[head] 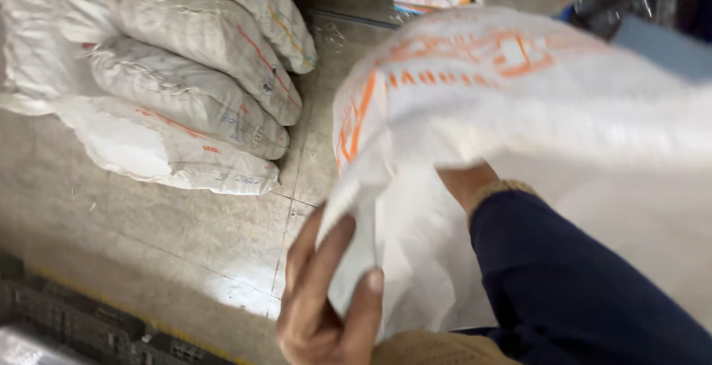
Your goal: The person sits at a factory workbench wrapping white cylindrical plastic components in clear plastic film and stacking round white plastic bases. They place wrapped components into a large white sack on the floor and continue wrapping more parts.
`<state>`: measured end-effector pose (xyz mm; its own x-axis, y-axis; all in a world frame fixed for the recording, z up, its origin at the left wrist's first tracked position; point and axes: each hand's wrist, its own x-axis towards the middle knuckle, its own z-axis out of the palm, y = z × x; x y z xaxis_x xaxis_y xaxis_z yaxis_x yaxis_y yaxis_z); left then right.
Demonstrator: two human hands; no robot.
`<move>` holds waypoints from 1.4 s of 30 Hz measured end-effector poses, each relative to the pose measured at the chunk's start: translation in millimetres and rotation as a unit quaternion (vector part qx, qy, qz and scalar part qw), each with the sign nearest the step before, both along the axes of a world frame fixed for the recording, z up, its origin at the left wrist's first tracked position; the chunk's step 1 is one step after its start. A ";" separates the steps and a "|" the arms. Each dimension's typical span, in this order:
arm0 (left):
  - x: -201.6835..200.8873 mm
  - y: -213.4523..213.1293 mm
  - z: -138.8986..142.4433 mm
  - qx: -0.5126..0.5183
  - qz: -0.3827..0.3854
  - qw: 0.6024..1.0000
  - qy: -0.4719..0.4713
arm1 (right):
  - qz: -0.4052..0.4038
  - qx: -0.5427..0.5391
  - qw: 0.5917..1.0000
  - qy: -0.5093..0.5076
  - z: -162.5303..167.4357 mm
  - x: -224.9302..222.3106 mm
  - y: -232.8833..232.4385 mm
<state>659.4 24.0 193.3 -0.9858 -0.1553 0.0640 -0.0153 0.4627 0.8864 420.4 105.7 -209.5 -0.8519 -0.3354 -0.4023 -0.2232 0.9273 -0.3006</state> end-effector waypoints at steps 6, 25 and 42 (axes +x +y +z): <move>-30.6 20.9 -2.7 -0.012 -0.028 0.999 0.020 | 0.010 -0.058 0.998 0.025 3.4 -15.5 25.6; -269.2 -77.8 -189.4 -0.198 -0.067 0.974 0.089 | 0.014 -0.476 0.786 0.394 226.0 -118.8 175.8; -423.2 -117.4 -322.6 -0.014 0.301 0.951 0.071 | -0.337 -0.560 0.700 0.287 125.8 -167.4 361.0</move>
